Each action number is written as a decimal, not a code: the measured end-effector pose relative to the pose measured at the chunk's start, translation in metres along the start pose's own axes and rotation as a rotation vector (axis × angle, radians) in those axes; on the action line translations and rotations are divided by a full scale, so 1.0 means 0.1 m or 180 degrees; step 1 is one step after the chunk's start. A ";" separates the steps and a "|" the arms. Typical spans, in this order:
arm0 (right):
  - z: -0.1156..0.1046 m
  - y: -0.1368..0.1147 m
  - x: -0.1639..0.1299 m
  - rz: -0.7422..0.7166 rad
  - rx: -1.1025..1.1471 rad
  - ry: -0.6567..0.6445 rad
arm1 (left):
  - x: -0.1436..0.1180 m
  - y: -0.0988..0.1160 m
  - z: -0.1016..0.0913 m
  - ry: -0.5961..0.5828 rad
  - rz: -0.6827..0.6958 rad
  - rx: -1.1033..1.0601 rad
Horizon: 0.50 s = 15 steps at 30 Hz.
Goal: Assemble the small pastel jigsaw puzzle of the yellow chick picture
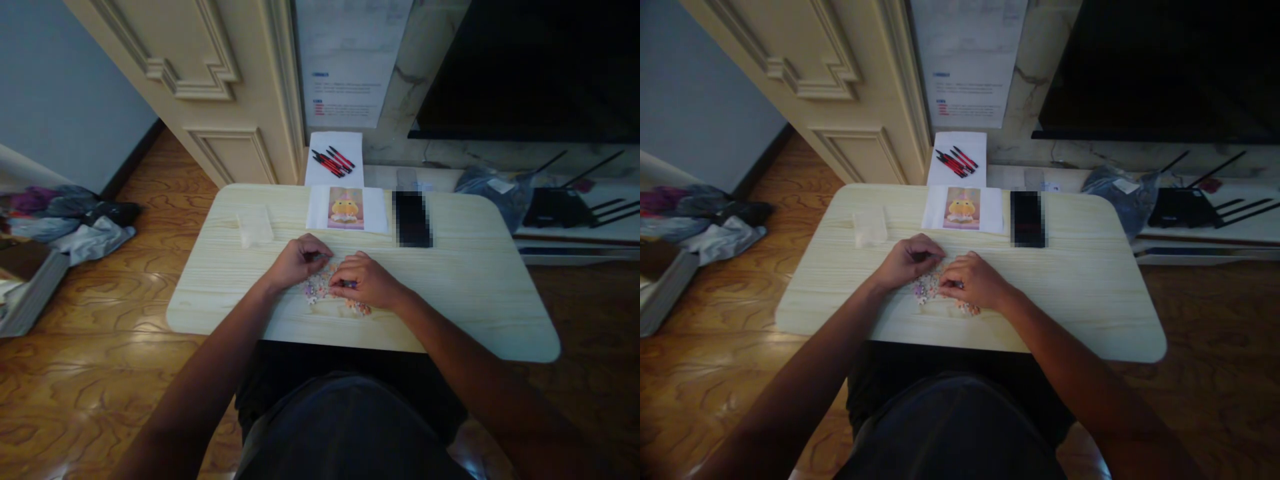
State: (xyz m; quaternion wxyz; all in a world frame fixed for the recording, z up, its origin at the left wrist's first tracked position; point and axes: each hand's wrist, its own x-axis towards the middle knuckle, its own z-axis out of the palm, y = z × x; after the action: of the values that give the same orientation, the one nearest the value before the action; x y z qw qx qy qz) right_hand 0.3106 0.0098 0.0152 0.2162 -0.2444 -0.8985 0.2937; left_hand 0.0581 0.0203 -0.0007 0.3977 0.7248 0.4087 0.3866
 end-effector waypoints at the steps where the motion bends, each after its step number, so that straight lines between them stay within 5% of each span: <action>1: -0.01 0.00 0.00 0.0004 -0.0021 0.0083 | 0.00 -0.01 0.00 -0.0009 -0.0006 0.0006; 5: -0.15 0.05 -0.03 -0.0006 0.0038 0.0243 | -0.01 -0.03 -0.01 -0.0092 -0.0050 0.0026; 15: -0.47 0.08 -0.16 0.0245 -0.0092 -0.0599 | 0.00 0.06 -0.06 -0.0656 0.0320 0.0106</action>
State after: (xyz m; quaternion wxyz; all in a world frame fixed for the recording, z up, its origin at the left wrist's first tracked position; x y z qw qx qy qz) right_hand 0.3508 0.0261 0.0402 0.1158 -0.2531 -0.9089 0.3104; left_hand 0.0548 0.0199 0.0065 0.4056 0.7868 0.3352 0.3227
